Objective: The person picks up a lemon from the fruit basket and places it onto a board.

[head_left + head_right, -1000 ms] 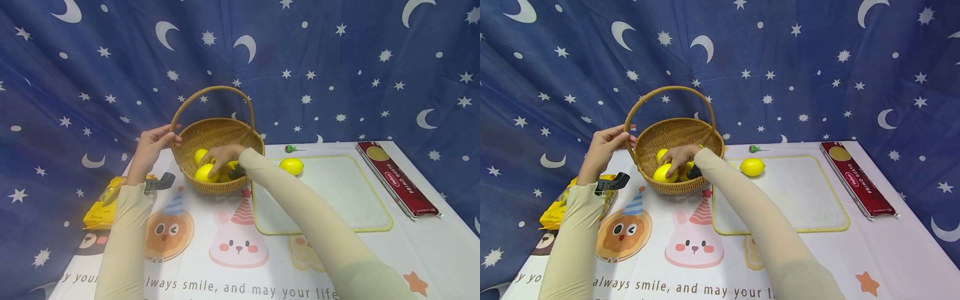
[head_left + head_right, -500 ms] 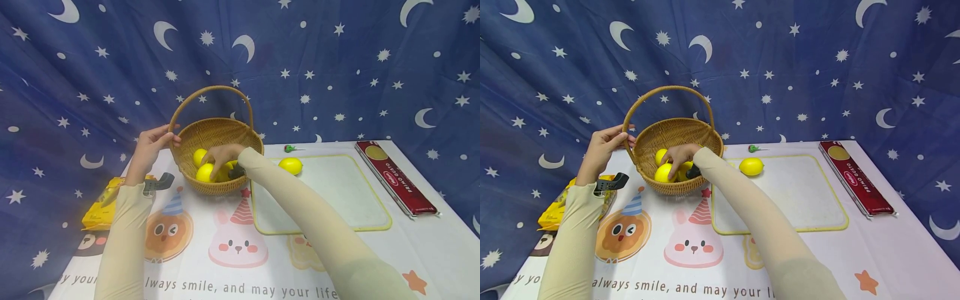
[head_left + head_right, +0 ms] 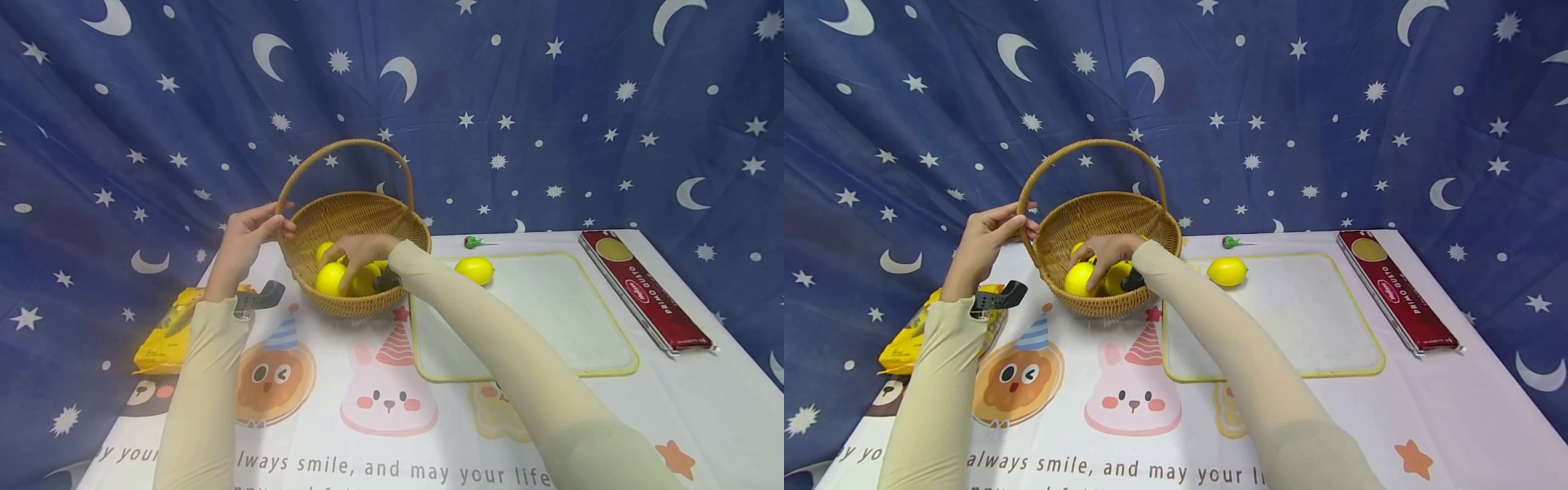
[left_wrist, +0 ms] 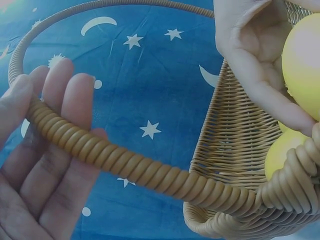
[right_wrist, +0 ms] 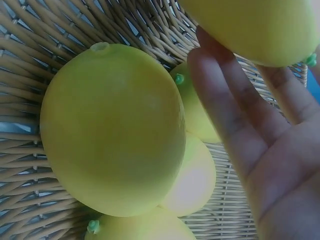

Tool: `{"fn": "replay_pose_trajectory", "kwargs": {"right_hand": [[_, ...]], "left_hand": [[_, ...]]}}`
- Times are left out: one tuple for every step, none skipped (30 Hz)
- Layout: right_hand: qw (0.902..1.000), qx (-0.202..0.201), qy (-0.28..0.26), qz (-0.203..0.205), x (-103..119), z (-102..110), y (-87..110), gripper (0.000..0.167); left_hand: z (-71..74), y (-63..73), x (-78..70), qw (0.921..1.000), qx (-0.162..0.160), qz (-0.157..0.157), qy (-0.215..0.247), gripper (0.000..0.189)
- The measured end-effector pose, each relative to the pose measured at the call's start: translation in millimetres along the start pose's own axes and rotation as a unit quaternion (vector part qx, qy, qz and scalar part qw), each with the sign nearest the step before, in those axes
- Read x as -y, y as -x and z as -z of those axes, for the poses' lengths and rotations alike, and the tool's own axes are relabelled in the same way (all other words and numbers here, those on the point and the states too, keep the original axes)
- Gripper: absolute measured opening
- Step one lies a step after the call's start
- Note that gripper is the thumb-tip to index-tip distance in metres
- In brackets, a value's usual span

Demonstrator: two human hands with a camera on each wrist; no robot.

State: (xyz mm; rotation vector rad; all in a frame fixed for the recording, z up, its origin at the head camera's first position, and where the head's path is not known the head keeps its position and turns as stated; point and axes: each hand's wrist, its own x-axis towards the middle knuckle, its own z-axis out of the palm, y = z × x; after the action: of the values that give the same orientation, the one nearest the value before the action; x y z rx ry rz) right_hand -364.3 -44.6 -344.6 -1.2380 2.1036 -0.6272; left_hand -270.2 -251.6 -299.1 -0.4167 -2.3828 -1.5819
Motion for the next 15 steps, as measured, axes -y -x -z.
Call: {"fn": "replay_pose_trajectory", "kwargs": {"right_hand": [[1.0,-0.003,0.001,0.001,0.1,0.2,0.0,0.058],[1.0,-0.008,-0.002,0.004,0.0,0.5,0.1,0.058],[0.9999,-0.013,-0.005,0.007,0.0,0.6,0.0,0.058],[0.9997,-0.02,-0.008,0.011,0.0,0.8,0.0,0.058],[0.9995,-0.027,-0.012,0.014,0.2,1.1,0.3,0.058],[0.9991,-0.037,-0.013,0.018,0.1,1.2,0.3,0.059],[0.9985,-0.046,-0.02,0.023,0.3,1.4,0.5,0.059],[0.9976,-0.057,-0.024,0.03,0.1,1.4,0.2,0.059],[0.9965,-0.07,-0.027,0.036,0.2,1.6,0.1,0.059],[0.9952,-0.083,-0.031,0.04,0.5,1.9,0.3,0.058],[0.9936,-0.097,-0.035,0.046,0.4,2.0,0.1,0.058],[0.9916,-0.111,-0.041,0.052,0.1,2.3,-0.4,0.057],[0.9893,-0.125,-0.049,0.056,0.5,2.5,-0.4,0.057],[0.987,-0.141,-0.053,0.058,0.4,2.9,-0.5,0.057],[0.9843,-0.155,-0.061,0.059,1.0,3.3,-0.2,0.057]], "left_hand": [[0.1,-0.2,0.1,1.0,0.0,0.0,0.0,0.039],[0.1,-0.4,0.2,1.0,0.0,0.0,0.001,0.039],[0.2,-0.5,0.3,1.0,0.001,0.0,0.001,0.039],[0.3,-0.7,0.4,1.0,0.001,0.001,0.003,0.039],[0.4,-0.7,0.5,1.0,0.001,0.001,0.005,0.039],[0.6,-0.6,0.6,1.0,0.001,0.002,0.007,0.039],[0.7,-0.5,0.8,0.9999,0.001,0.003,0.01,0.039],[0.9,-0.4,1.0,0.9999,0.002,0.003,0.013,0.039],[1.0,-0.3,1.3,0.9999,0.002,0.004,0.015,0.039],[1.2,-0.2,1.5,0.9999,0.002,0.004,0.016,0.039],[1.3,-0.1,1.7,0.9998,0.002,0.005,0.017,0.039],[1.5,0.0,1.9,0.9998,0.003,0.004,0.018,0.039],[1.6,0.0,2.0,0.9998,0.004,0.003,0.019,0.04],[1.8,0.1,2.1,0.9998,0.005,0.003,0.02,0.04],[2.0,0.1,2.2,0.9997,0.005,0.002,0.022,0.04]]}}
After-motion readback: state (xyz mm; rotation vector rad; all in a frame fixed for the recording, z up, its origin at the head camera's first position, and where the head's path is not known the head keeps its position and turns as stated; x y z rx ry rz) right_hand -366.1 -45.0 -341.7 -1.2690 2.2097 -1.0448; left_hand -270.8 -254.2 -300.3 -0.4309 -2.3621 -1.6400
